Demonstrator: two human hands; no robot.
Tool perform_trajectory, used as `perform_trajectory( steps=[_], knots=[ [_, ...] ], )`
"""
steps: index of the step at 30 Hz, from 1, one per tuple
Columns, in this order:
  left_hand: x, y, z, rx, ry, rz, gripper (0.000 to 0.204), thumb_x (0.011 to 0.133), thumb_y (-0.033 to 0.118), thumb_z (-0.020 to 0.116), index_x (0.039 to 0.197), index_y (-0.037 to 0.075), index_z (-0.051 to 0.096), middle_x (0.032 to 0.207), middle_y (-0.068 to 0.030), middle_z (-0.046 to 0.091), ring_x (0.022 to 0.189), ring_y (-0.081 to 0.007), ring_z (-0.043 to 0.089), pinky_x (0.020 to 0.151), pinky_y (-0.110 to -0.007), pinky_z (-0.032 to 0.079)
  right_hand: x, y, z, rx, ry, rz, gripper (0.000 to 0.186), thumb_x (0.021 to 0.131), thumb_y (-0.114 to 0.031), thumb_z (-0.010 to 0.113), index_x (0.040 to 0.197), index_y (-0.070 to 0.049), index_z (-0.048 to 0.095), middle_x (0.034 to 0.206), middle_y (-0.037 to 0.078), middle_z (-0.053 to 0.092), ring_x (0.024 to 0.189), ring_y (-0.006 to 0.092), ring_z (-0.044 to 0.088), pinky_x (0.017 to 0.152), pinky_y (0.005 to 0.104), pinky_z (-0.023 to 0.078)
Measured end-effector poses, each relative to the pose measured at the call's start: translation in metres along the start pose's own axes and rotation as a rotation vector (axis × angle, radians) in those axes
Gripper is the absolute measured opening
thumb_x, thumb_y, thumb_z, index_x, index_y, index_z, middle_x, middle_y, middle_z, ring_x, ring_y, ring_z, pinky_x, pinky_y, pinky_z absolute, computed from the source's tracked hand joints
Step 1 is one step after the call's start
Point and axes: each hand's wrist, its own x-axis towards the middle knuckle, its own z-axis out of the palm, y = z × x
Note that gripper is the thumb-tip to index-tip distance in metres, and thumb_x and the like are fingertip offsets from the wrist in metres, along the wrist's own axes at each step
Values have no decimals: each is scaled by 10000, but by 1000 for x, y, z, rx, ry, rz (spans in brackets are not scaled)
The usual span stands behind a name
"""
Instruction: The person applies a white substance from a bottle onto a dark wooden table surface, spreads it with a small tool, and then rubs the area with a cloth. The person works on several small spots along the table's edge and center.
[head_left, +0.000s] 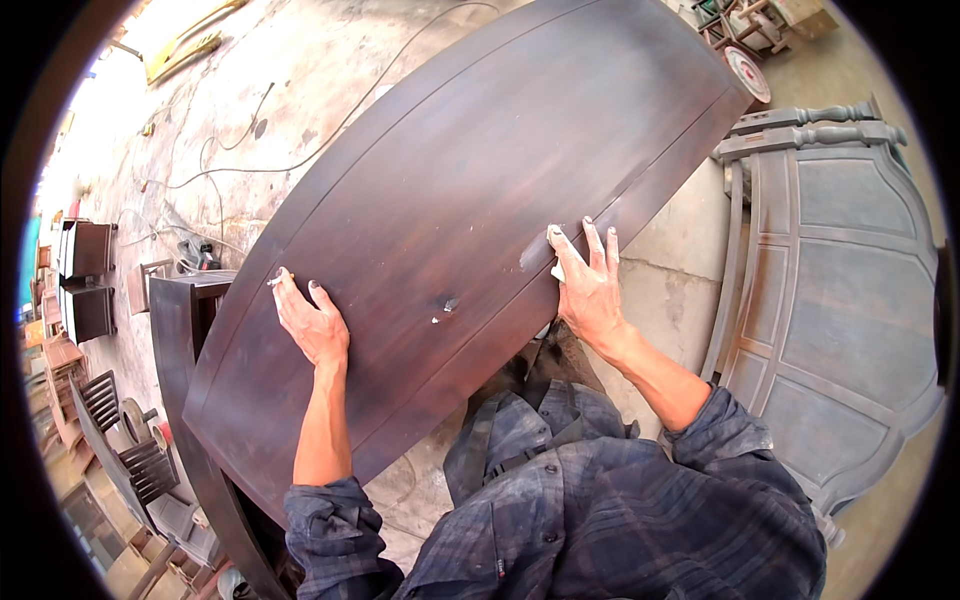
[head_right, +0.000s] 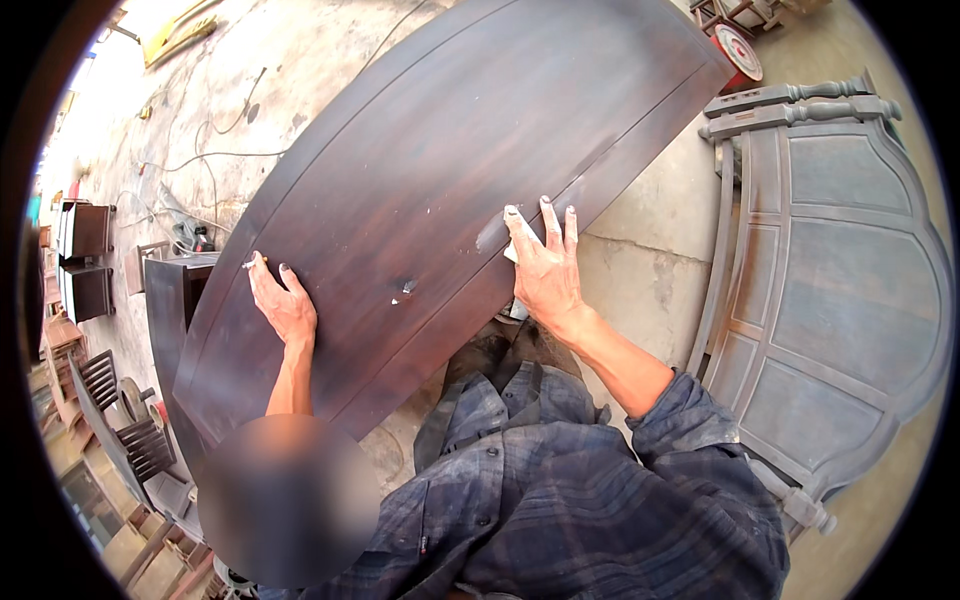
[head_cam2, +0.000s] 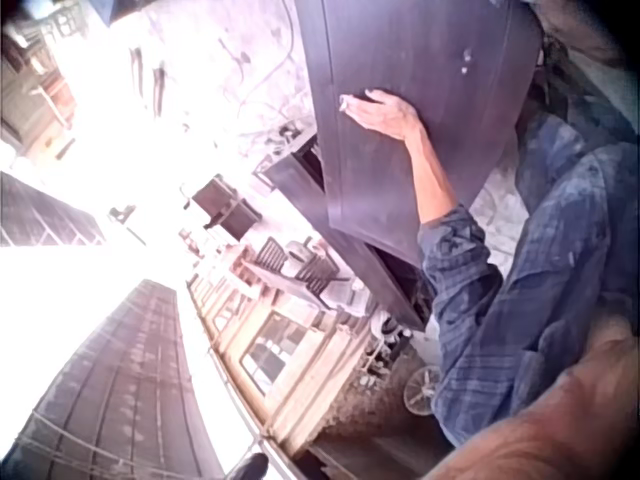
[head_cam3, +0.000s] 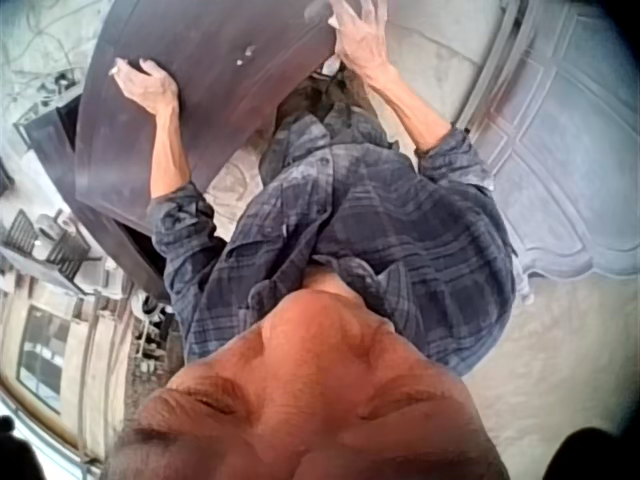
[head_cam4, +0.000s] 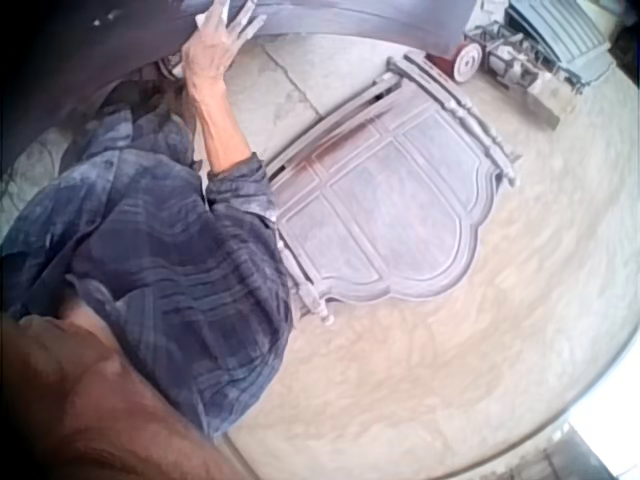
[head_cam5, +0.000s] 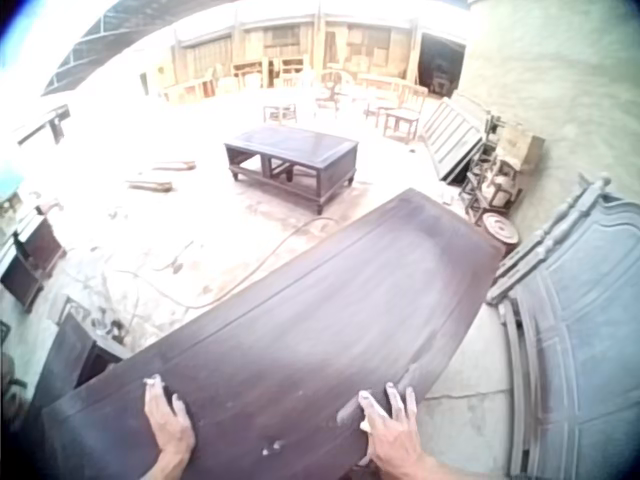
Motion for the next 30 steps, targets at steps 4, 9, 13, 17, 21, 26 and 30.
perform_trajectory(
  steps=[4, 9, 13, 17, 21, 26, 30],
  knots=[
    [1, 4, 1, 3, -4, -7, 582, 1025, 226, 544, 1551, 42, 376, 1554, -190, 435, 1480, -344, 354, 1204, -476, 284, -12, -21, 2, 127, -86, -100, 568, 863, 3, 588, 1426, 13, 513, 1419, 130, 602, 1395, 466, 414, 1192, 658, 232],
    [0, 4, 1, 1, 6, -9, 579, 1022, 222, 543, 1547, 38, 382, 1542, -203, 445, 1465, -361, 370, 1200, -485, 286, 3, 7, 4, 2, 31, 15, 591, 851, 18, 601, 1433, 6, 506, 1388, 134, 624, 1399, 467, 407, 1189, 663, 229],
    [1, -2, 4, 17, 28, 1, 578, 1013, 228, 553, 1532, 29, 398, 1518, -198, 473, 1449, -384, 385, 1192, -489, 301, -11, -40, 5, 195, -90, -139, 648, 862, -21, 661, 1480, 5, 468, 1354, 129, 647, 1439, 439, 386, 1192, 667, 224],
    [3, 1, 5, 12, 38, 8, 578, 1009, 219, 560, 1527, 23, 398, 1516, -190, 471, 1450, -365, 386, 1192, -483, 305, -11, -70, 4, 278, -89, -189, 666, 864, -36, 672, 1494, -9, 459, 1367, 129, 642, 1452, 429, 382, 1198, 666, 209],
    [1, 1, 2, 1, 27, -11, 583, 1008, 216, 562, 1530, 18, 393, 1524, -189, 462, 1458, -356, 377, 1193, -486, 303, -7, -77, 14, 205, -129, -270, 642, 878, -45, 641, 1493, -7, 460, 1379, 131, 633, 1446, 424, 399, 1200, 666, 205],
    [2, 2, 5, -12, 24, -20, 593, 1011, 231, 561, 1539, 27, 382, 1539, -190, 445, 1468, -360, 363, 1200, -492, 289, -10, -91, 24, 224, -178, -326, 608, 867, -32, 582, 1467, -1, 489, 1365, 142, 638, 1435, 437, 408, 1201, 659, 211],
    [0, -1, 4, -4, 30, -20, 600, 1006, 241, 569, 1537, 32, 384, 1540, -183, 445, 1469, -353, 364, 1202, -492, 288, 1, -77, 19, 126, -152, -272, 606, 862, -32, 576, 1461, -7, 493, 1372, 139, 631, 1446, 436, 384, 1197, 668, 215]
  ],
)
